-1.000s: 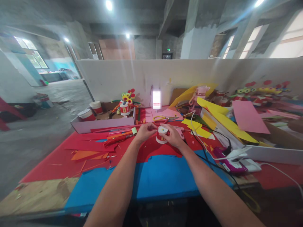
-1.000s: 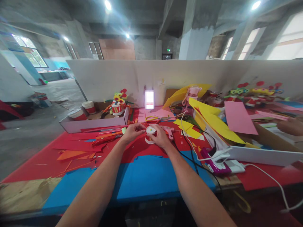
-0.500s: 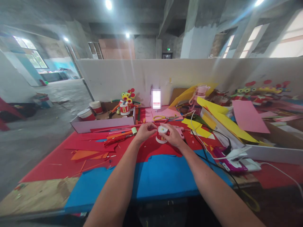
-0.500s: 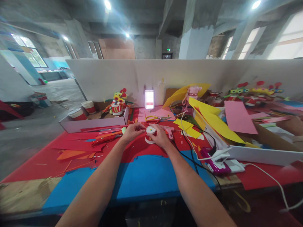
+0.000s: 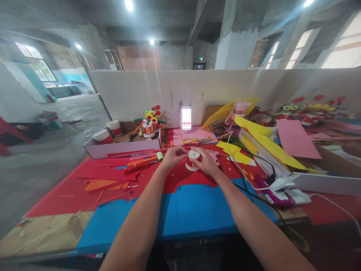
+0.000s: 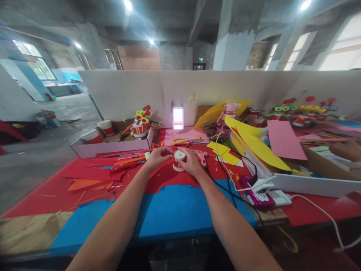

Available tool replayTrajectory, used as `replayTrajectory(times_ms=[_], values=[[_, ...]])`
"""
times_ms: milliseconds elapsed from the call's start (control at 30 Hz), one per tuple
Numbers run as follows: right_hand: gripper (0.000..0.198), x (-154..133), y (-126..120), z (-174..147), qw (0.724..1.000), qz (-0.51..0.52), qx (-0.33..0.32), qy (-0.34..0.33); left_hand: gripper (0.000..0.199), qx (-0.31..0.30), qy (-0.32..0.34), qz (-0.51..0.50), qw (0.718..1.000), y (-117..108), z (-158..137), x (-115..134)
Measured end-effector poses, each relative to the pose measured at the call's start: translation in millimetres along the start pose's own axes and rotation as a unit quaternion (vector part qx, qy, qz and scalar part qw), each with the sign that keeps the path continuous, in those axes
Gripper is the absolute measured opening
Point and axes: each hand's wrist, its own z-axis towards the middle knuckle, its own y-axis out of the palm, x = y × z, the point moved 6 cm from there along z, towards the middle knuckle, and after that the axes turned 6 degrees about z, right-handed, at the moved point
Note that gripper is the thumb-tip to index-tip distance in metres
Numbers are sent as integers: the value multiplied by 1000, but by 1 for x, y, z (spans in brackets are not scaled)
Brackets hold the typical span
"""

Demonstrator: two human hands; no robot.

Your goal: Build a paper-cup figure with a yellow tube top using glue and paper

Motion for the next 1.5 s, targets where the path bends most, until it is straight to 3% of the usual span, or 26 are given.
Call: replayTrajectory(times_ms=[333,567,667,800,900,967,1067,1167,1300,1400,1500], values=[[46,-1,0,0,1000,8,-3,5,17,-16,-4,-9,1000,-1,0,2],[47,0,-1,1,1000,13,8,13,32,-19,-29,-65,997,-12,-2,2],[47,0,-2,1,1000,15,11,16,32,32,-38,-71,996,-21,0,-5],[48,-1,-5,2,999,21,21,16,33,165,-57,-55,983,-43,3,-20],[49,-1,-6,2,999,23,24,18,29,262,-70,-5,962,-63,1,-30],[49,0,-8,2,999,22,31,22,21,282,-86,70,953,-71,-1,-33],[49,3,-11,3,998,27,49,28,11,208,-96,254,940,-64,0,-32],[49,4,-14,3,997,33,64,41,9,102,-78,413,902,-42,-1,-29],[49,4,-14,2,996,33,69,50,10,32,-67,507,859,-20,-4,-27],[48,2,-11,3,997,31,60,38,7,43,-55,498,864,-20,-3,-25],[48,1,-4,3,998,25,48,29,14,131,-49,438,888,-36,-1,-20]])
